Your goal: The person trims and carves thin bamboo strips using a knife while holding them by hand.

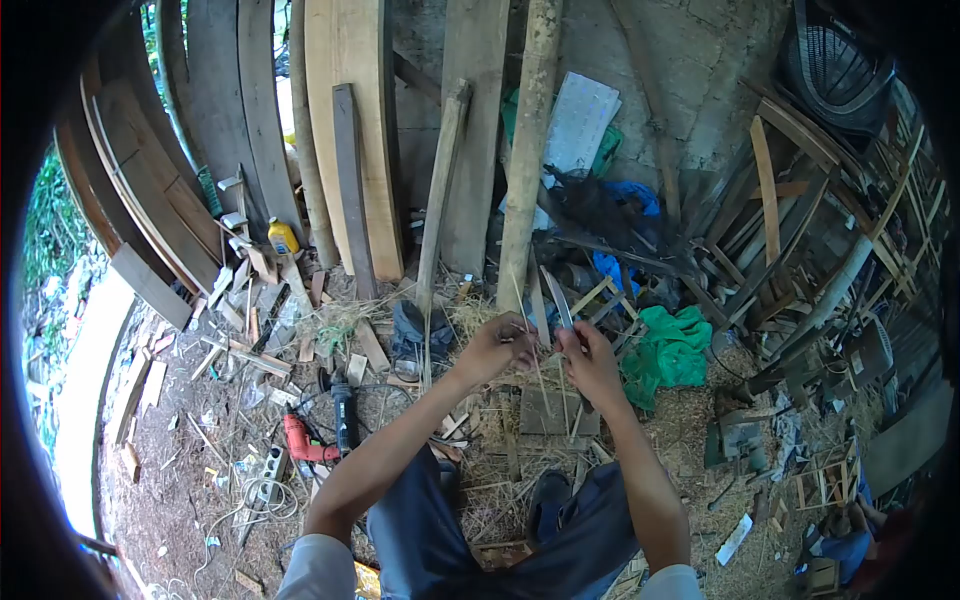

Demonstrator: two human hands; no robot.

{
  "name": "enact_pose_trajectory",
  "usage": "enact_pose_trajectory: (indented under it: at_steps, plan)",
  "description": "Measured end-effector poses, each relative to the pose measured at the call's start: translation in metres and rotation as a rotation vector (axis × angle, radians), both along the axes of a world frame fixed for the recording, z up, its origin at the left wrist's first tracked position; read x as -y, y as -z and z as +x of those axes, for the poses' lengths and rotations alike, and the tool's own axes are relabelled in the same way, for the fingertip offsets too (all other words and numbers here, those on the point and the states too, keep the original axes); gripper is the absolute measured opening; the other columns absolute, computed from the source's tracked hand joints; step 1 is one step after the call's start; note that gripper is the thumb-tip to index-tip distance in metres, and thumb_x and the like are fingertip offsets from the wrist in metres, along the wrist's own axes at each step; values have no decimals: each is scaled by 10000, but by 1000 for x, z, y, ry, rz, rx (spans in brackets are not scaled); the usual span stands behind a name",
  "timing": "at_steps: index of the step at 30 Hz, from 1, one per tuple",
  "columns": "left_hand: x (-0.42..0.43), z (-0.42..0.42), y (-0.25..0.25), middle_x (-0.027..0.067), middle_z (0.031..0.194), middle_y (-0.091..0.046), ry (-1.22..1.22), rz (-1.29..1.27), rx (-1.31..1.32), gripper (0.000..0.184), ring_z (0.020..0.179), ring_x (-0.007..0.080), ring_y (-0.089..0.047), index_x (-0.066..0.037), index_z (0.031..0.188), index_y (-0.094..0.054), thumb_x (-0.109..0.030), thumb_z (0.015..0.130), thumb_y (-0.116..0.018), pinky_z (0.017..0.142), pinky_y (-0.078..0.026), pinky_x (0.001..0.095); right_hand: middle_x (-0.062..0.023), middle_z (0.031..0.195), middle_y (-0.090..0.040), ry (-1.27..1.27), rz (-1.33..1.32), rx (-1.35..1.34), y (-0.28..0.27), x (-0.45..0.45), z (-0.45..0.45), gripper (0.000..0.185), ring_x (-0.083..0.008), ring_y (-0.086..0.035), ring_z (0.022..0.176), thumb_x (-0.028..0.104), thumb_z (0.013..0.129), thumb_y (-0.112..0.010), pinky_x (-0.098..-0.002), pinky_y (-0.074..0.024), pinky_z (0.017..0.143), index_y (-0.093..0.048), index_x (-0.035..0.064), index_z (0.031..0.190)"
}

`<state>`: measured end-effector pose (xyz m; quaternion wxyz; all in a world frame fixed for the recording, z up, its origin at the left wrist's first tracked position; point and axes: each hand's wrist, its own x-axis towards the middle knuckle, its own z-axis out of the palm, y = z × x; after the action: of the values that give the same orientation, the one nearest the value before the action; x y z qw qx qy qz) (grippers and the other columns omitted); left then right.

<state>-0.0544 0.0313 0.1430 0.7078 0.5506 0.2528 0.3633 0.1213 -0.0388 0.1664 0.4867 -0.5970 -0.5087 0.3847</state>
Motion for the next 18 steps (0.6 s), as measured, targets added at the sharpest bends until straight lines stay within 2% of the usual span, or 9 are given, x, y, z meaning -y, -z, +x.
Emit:
enact_pose_trajectory:
  at_steps: [1,3,4,5,7,10,14,15,18]
  plan:
    - [0,1,0,107,844,-620,-6,4,-8,153,728,183,-650,23,1002,-544,-87,897,-561,611,-541,284,-34,771,-598,-6,4,-8,7,3,0,280,-93,-522,608,275,918,-550,-267,-422,541,-586,8,994]
    - [0,2,-1,114,854,-625,-129,1,51,123,748,188,-650,16,976,-543,-81,901,-557,641,-544,290,-35,843,-605,-65,151,291,21,11,1,283,-74,-495,588,254,893,-600,-255,-391,535,-592,-1,1014]
    - [1,2,0,114,854,-625,-132,4,46,123,748,188,-650,16,976,-543,-81,901,-557,641,-544,290,-43,850,-623,-110,74,242,28,11,2,282,-114,-531,687,235,844,-658,-280,-424,647,-622,-8,984]
    - [3,1,1,114,857,-626,-151,-6,55,125,755,192,-651,18,977,-543,-79,901,-557,651,-545,296,-43,850,-623,-111,73,234,33,13,6,282,-114,-531,687,235,844,-658,-280,-424,647,-622,-8,984]
    - [9,-3,3,114,861,-627,-172,-22,48,126,763,196,-652,21,978,-544,-78,901,-557,661,-545,303,-80,740,-631,-101,1,195,24,22,1,222,-136,-572,668,212,830,-665,-306,-439,602,-636,11,921]
    - [9,-11,6,103,869,-623,-180,-35,26,103,802,216,-655,0,945,-552,-92,901,-566,692,-542,318,-97,713,-630,-82,-46,227,41,19,13,203,-164,-586,647,175,804,-688,-326,-441,608,-643,16,921]
    - [-13,-29,21,100,866,-620,-378,-44,131,121,776,211,-649,-10,936,-557,-127,906,-563,683,-545,316,-126,721,-639,-41,35,389,50,19,28,185,-204,-604,626,160,804,-681,-338,-442,602,-644,24,924]
    - [-15,-30,21,99,863,-619,-435,-46,156,126,766,208,-647,-12,936,-558,-134,908,-560,677,-546,314,-140,738,-642,-23,9,436,45,20,29,171,-239,-612,639,146,805,-673,-349,-446,607,-644,25,924]
    - [-13,-27,26,101,868,-617,-442,-66,100,125,753,200,-644,-15,953,-556,-134,912,-553,670,-548,314,-167,770,-646,11,-19,471,30,24,31,160,-301,-623,674,121,806,-661,-374,-454,627,-640,22,931]
